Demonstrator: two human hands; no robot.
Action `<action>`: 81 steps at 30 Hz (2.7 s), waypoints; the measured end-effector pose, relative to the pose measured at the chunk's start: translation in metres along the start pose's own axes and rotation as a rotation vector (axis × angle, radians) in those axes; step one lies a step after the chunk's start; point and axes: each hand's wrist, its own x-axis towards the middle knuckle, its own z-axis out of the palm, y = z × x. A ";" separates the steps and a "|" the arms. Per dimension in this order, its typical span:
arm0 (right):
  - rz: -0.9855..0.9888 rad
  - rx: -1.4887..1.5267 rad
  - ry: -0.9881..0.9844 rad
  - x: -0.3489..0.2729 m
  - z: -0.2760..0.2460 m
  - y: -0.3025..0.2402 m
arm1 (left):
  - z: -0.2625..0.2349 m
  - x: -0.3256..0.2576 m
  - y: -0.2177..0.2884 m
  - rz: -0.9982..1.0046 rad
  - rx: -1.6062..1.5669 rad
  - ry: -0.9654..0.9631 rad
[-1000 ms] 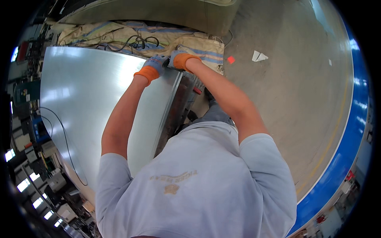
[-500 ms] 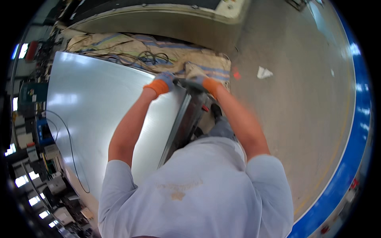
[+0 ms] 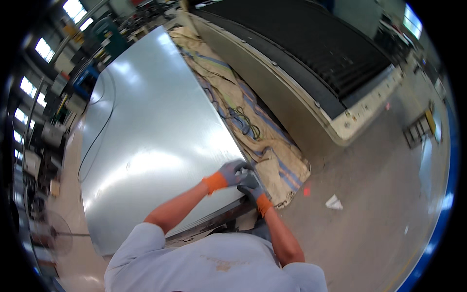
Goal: The person uses a handheld device to scan or measure a large metal sheet on a workbench, then lifts and repositions the sheet onto a conveyor system. The person handles the sheet with gloved hands and moves it from the bench to the conveyor.
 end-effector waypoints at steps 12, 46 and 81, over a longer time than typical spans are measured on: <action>0.083 0.012 -0.102 -0.032 0.007 -0.122 | 0.062 -0.329 0.045 -0.228 -1.936 1.233; -0.512 -0.506 -0.257 -0.064 0.012 -0.322 | -0.071 -0.346 0.062 -0.372 -1.241 1.377; -0.500 -0.556 -0.408 -0.039 -0.019 -0.232 | -0.023 -0.334 0.031 -0.518 -1.715 1.131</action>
